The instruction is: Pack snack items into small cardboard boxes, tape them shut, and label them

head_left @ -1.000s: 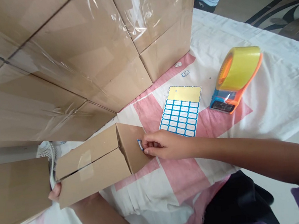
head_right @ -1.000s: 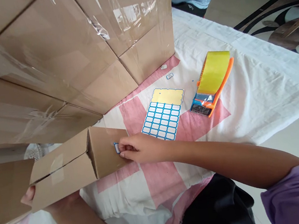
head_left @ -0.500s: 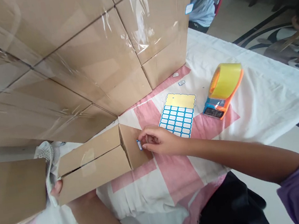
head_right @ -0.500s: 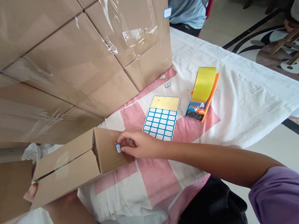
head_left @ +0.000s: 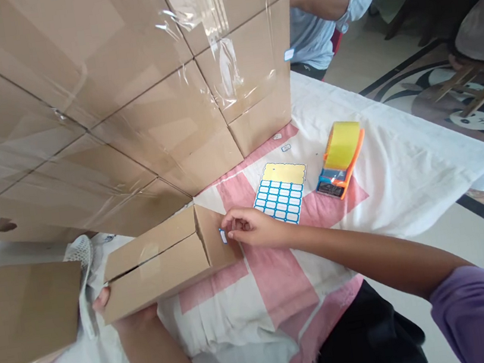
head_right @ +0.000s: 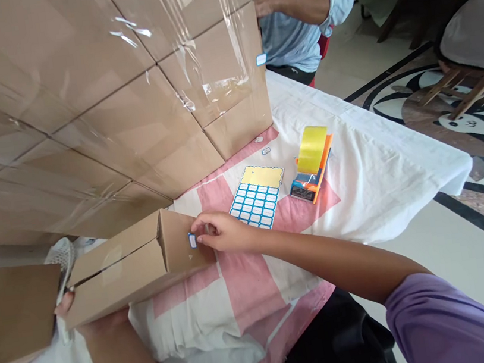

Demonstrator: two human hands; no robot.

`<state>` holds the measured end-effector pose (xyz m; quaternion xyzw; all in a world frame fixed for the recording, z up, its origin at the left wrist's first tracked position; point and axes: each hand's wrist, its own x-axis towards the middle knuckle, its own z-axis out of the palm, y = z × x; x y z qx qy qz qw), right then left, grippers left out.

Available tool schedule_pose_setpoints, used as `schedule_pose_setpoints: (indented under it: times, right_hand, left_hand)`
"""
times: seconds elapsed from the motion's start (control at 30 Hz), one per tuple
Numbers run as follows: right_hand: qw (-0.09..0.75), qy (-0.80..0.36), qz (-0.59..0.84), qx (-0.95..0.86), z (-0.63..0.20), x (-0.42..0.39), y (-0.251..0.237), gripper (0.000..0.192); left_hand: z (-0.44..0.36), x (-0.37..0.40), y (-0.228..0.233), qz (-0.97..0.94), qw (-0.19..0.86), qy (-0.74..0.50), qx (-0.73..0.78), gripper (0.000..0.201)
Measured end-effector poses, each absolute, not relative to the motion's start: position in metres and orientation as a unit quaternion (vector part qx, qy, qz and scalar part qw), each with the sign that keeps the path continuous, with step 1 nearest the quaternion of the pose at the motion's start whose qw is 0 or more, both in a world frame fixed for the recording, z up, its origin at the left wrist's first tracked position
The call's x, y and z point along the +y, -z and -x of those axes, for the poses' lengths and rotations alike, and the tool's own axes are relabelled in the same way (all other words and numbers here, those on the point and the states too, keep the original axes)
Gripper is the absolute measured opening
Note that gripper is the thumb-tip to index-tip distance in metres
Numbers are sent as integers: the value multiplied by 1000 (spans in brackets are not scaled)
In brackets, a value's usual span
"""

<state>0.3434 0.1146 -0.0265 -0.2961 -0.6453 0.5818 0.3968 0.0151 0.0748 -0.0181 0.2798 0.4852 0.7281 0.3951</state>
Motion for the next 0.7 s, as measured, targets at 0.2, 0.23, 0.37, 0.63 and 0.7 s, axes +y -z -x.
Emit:
schedule_pose_setpoints:
  times: [0.2, 0.23, 0.37, 0.63, 0.7]
  right_hand:
    - [410, -546, 287, -671, -346, 116, 29, 15]
    - [411, -530, 284, -685, -348, 116, 29, 23]
    - [356, -436, 229, -794, -354, 115, 26, 110]
    - [329, -378, 267, -823, -332, 98, 10, 151]
    - [331, -393, 272, -814, -339, 93, -2, 152]
  left_hand:
    - [-19, 74, 16, -261, 396, -726, 498, 45]
    - [-20, 75, 15, -252, 396, -724, 505, 46]
    - [-23, 75, 12, -217, 396, -721, 526, 48]
    - [-26, 69, 11, -194, 388, -724, 537, 43]
    - [-30, 67, 13, -184, 375, -729, 543, 39]
